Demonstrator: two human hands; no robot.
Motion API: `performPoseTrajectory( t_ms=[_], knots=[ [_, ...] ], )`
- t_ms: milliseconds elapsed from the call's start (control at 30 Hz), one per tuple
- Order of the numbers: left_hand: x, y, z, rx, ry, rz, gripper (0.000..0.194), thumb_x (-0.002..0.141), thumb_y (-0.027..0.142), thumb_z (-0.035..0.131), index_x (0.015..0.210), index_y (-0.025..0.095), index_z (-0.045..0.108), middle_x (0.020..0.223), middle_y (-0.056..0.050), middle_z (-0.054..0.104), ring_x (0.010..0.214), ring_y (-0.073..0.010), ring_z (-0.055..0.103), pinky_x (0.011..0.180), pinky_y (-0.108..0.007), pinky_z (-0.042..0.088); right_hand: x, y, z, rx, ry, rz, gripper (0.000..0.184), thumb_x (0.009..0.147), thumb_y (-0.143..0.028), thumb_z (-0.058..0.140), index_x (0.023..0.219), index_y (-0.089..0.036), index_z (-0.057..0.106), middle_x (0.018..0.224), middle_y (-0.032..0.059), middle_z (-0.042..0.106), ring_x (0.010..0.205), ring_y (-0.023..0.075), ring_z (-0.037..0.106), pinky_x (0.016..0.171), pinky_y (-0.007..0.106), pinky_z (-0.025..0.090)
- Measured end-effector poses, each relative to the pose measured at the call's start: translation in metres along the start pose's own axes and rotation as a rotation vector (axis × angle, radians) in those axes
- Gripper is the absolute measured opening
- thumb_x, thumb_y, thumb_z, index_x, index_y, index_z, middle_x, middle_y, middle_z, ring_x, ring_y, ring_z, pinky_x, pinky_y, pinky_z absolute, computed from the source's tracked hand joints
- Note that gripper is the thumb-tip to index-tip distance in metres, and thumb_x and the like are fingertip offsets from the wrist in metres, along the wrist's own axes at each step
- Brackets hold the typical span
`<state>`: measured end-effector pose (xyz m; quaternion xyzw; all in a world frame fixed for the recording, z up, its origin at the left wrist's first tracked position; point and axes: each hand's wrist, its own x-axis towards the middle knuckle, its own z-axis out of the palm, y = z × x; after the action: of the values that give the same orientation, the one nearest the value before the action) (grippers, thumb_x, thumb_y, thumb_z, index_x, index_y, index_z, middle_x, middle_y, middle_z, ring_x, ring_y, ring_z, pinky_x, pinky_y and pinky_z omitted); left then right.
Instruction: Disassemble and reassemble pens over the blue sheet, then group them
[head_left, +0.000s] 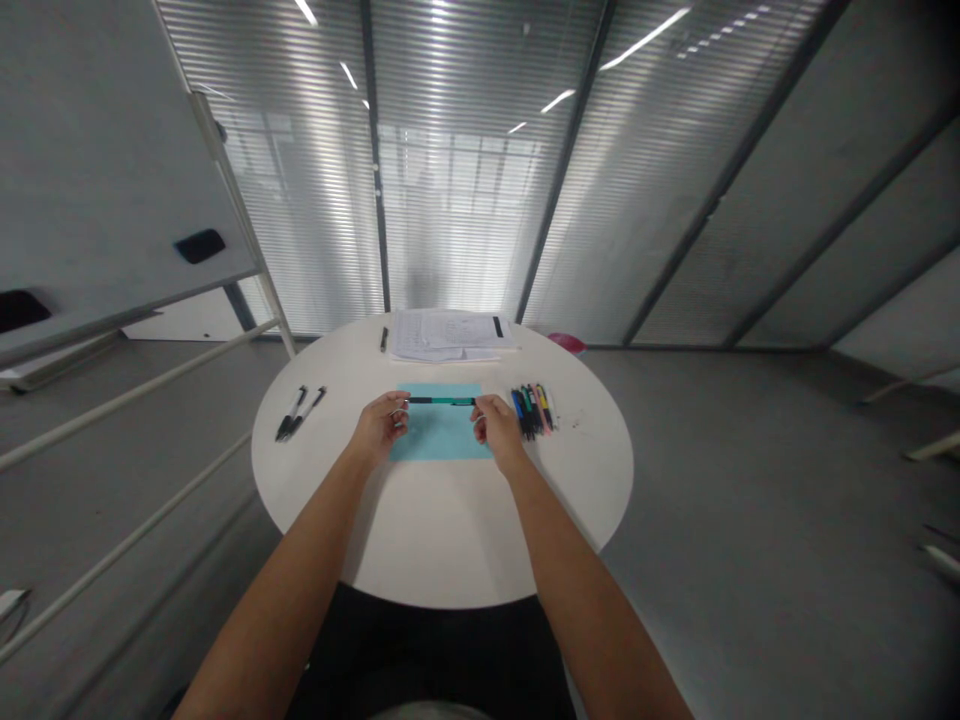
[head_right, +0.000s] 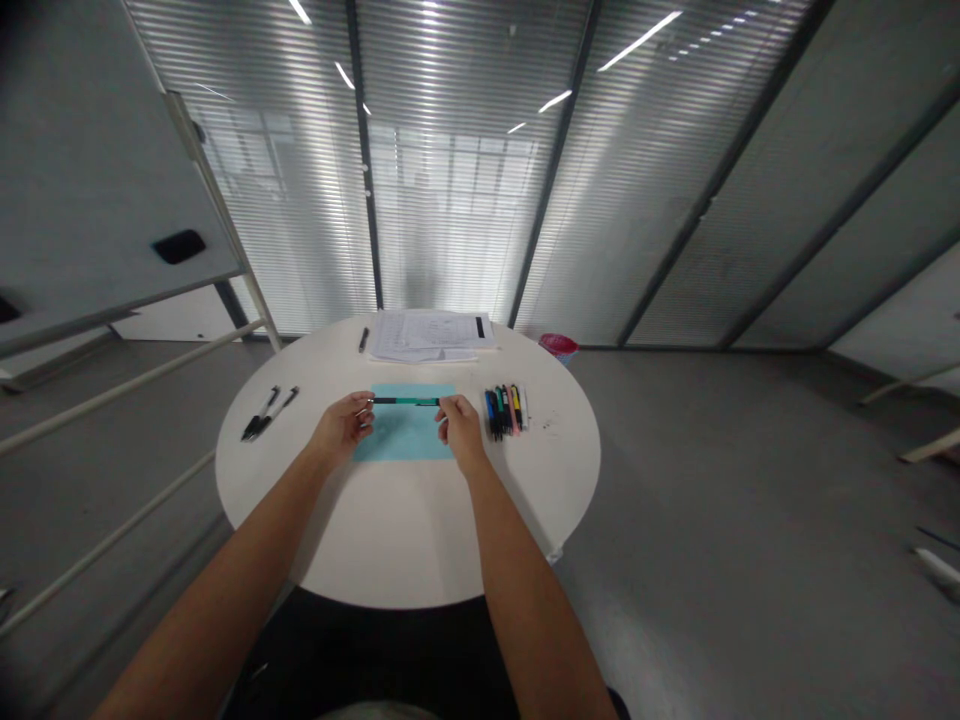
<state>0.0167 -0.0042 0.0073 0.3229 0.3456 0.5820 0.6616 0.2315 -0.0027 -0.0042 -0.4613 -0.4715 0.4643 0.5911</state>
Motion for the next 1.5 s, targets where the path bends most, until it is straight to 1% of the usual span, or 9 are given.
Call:
performPoseTrajectory(
  t_ms=[133, 367, 600, 800, 967, 1067, 1200, 1367, 1500],
  knots=[
    [-0.0001, 0.0001, 0.0004, 0.0, 0.014, 0.004, 0.029, 0.062, 0.026, 0.072, 0.087, 0.014, 0.063, 0.07, 0.001, 0.052, 0.052, -0.006, 0.048, 0.04, -0.018, 0.031, 0.0002, 0.0002, 0.0002, -0.006, 0.003, 0.012, 0.027, 0.075, -0.046, 0.056, 0.071, -0.019, 0.05, 0.063, -0.005, 0.057, 0.033, 0.0054, 0.046, 0.029, 0.018, 0.029],
    [0.0002, -0.0001, 0.0031, 0.008, 0.055, 0.005, 0.028, 0.062, 0.029, 0.072, 0.084, 0.014, 0.064, 0.069, 0.001, 0.052, 0.051, -0.0052, 0.046, 0.039, -0.017, 0.029, -0.0002, -0.002, 0.0007, 0.014, 0.005, 0.035, 0.027, 0.074, -0.046, 0.057, 0.073, -0.019, 0.049, 0.065, -0.0048, 0.058, 0.034, 0.0059, 0.047, 0.029, 0.018, 0.033],
    [0.0018, -0.0018, 0.0006, 0.025, 0.034, 0.02, 0.029, 0.06, 0.029, 0.074, 0.084, 0.014, 0.065, 0.068, 0.001, 0.053, 0.051, -0.0056, 0.046, 0.04, -0.017, 0.029, -0.0008, -0.0046, 0.0006, 0.054, -0.016, 0.045, 0.027, 0.072, -0.044, 0.059, 0.078, -0.02, 0.05, 0.066, -0.0054, 0.058, 0.034, 0.006, 0.047, 0.03, 0.018, 0.033],
    [0.0031, -0.0027, -0.0016, 0.043, 0.039, 0.011, 0.028, 0.062, 0.028, 0.073, 0.085, 0.013, 0.067, 0.07, 0.0, 0.052, 0.054, -0.0061, 0.046, 0.041, -0.017, 0.03, -0.0007, -0.006, 0.0007, 0.103, -0.005, 0.095, 0.03, 0.069, -0.046, 0.061, 0.081, -0.02, 0.051, 0.065, -0.0048, 0.059, 0.035, 0.0063, 0.047, 0.03, 0.018, 0.033],
    [0.0027, -0.0032, -0.0019, 0.059, 0.035, 0.023, 0.032, 0.061, 0.028, 0.073, 0.089, 0.013, 0.068, 0.071, -0.001, 0.053, 0.055, -0.0064, 0.047, 0.041, -0.017, 0.031, -0.0023, -0.0081, 0.0009, 0.175, -0.02, 0.118, 0.031, 0.069, -0.045, 0.063, 0.085, -0.02, 0.053, 0.069, -0.0036, 0.061, 0.037, 0.0066, 0.049, 0.032, 0.018, 0.035],
    [0.003, -0.0032, -0.0023, 0.055, 0.03, 0.018, 0.034, 0.059, 0.027, 0.073, 0.089, 0.013, 0.069, 0.07, -0.001, 0.053, 0.054, -0.0064, 0.047, 0.041, -0.017, 0.03, -0.0025, -0.0082, 0.0005, 0.2, -0.026, 0.125, 0.032, 0.068, -0.043, 0.064, 0.088, -0.02, 0.054, 0.07, -0.003, 0.062, 0.038, 0.0063, 0.049, 0.033, 0.018, 0.035],
    [0.0015, -0.0017, -0.0011, 0.047, 0.028, 0.011, 0.035, 0.061, 0.025, 0.071, 0.093, 0.013, 0.069, 0.071, -0.001, 0.052, 0.054, -0.0061, 0.047, 0.041, -0.017, 0.03, -0.001, -0.0063, -0.0004, 0.208, -0.03, 0.128, 0.032, 0.066, -0.038, 0.064, 0.091, -0.02, 0.056, 0.071, -0.0027, 0.062, 0.038, 0.0065, 0.049, 0.033, 0.019, 0.036],
    [-0.0012, 0.0006, 0.0014, 0.036, 0.029, 0.001, 0.035, 0.06, 0.023, 0.07, 0.093, 0.012, 0.069, 0.069, -0.002, 0.052, 0.054, -0.0069, 0.047, 0.041, -0.018, 0.03, 0.0002, -0.005, -0.0005, 0.181, -0.029, 0.124, 0.03, 0.065, -0.036, 0.063, 0.09, -0.021, 0.058, 0.063, -0.0055, 0.056, 0.037, 0.0059, 0.047, 0.034, 0.018, 0.035],
    [-0.0002, -0.0001, -0.0003, 0.034, 0.021, 0.0, 0.034, 0.06, 0.023, 0.07, 0.092, 0.012, 0.07, 0.069, -0.002, 0.052, 0.055, -0.0071, 0.046, 0.041, -0.018, 0.03, -0.001, -0.0066, -0.0001, 0.187, -0.032, 0.118, 0.03, 0.065, -0.035, 0.064, 0.091, -0.021, 0.058, 0.065, -0.0056, 0.056, 0.038, 0.0058, 0.047, 0.035, 0.018, 0.036]
  ],
)
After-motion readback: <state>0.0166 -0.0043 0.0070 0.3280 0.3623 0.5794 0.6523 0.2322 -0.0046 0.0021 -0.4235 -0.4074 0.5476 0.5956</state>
